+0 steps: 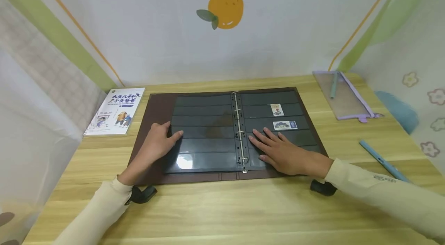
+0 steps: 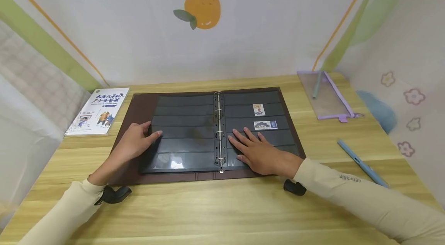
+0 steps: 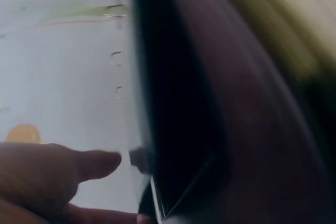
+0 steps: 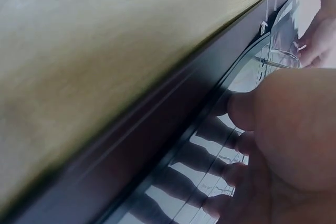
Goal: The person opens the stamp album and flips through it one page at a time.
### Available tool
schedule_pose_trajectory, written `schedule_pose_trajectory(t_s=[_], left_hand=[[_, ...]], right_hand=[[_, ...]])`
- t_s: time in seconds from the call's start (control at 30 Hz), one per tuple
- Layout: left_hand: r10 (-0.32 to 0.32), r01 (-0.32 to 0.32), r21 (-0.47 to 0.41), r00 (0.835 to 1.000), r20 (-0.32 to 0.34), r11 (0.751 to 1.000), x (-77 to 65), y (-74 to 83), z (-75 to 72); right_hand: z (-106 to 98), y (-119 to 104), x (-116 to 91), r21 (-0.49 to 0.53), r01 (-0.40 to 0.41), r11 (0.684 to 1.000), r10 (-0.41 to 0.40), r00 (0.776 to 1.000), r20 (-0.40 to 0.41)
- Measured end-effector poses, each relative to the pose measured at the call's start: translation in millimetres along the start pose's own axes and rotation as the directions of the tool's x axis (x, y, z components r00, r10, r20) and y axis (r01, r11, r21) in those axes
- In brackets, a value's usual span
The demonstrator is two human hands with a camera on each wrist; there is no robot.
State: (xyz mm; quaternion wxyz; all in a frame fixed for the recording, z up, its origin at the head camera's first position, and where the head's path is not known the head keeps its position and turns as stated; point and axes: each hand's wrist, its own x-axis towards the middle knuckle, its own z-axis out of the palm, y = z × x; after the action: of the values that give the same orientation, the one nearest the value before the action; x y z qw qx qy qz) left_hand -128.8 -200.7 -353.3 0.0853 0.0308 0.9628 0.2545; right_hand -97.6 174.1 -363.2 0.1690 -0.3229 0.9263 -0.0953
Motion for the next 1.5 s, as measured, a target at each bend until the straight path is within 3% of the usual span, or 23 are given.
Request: schedule_pose_trajectory(t_s=[0.1, 0.23, 0.33, 0.43, 0.53, 0.7, 0.83, 0.97, 1.17, 1.3, 1.5], left_hand=[[0.057, -0.056, 0.186, 0.998, -0.001, 0.981, -3.8, 2.7, 7.6], [0.176, -0.126, 0.427, 0.981, -0.082, 0.895, -11.4, 8.5, 18.0], [0.244, -0.144, 0.509, 0.961, -0.134, 0.849, -16.6, 14.8, 26.2], [0.251, -0.181, 0.477, 0.964, -0.085, 0.860, -18.1, 22.2, 35.5], [0.219, -0.216, 0.396, 0.975, 0.038, 0.893, -16.5, 30.7, 44.4], [0.203, -0.251, 0.313, 0.963, 0.176, 0.916, -15.1, 43.9, 55.2], [0.203, -0.266, 0.301, 0.953, 0.225, 0.916, -15.2, 50.1, 58.3], [0.182, -0.265, 0.305, 0.944, 0.275, 0.915, -14.1, 52.3, 58.9], [0.152, -0.258, 0.315, 0.934, 0.325, 0.914, -11.2, 52.7, 60.4], [0.138, -0.251, 0.315, 0.931, 0.338, 0.916, -9.5, 55.0, 60.7], [0.117, -0.237, 0.327, 0.931, 0.346, 0.915, -8.8, 58.0, 59.3]], right_hand=[[2, 0, 0, 0.000, -0.006, 1.000, 0.006, 1.000, 0.000], [4, 0, 0, -0.005, -0.009, 1.000, 0.009, 1.000, -0.018], [5, -1, -1, -0.007, -0.006, 1.000, 0.006, 1.000, -0.027], [5, -1, -2, -0.009, 0.004, 1.000, -0.004, 0.999, -0.042], [6, 0, -2, -0.011, 0.005, 1.000, -0.006, 0.998, -0.063], [0, 9, -6, 0.036, -0.040, 0.999, 0.044, 0.991, -0.126], [-16, 29, -5, 0.104, -0.102, 0.989, 0.117, 0.981, -0.154], [-33, 65, 0, 0.153, -0.191, 0.970, 0.215, 0.963, -0.160], [-44, 112, 10, 0.176, -0.296, 0.939, 0.320, 0.940, -0.123], [-47, 119, 13, 0.166, -0.331, 0.929, 0.352, 0.929, -0.116], [-50, 116, 17, 0.203, -0.347, 0.916, 0.382, 0.909, -0.170]])
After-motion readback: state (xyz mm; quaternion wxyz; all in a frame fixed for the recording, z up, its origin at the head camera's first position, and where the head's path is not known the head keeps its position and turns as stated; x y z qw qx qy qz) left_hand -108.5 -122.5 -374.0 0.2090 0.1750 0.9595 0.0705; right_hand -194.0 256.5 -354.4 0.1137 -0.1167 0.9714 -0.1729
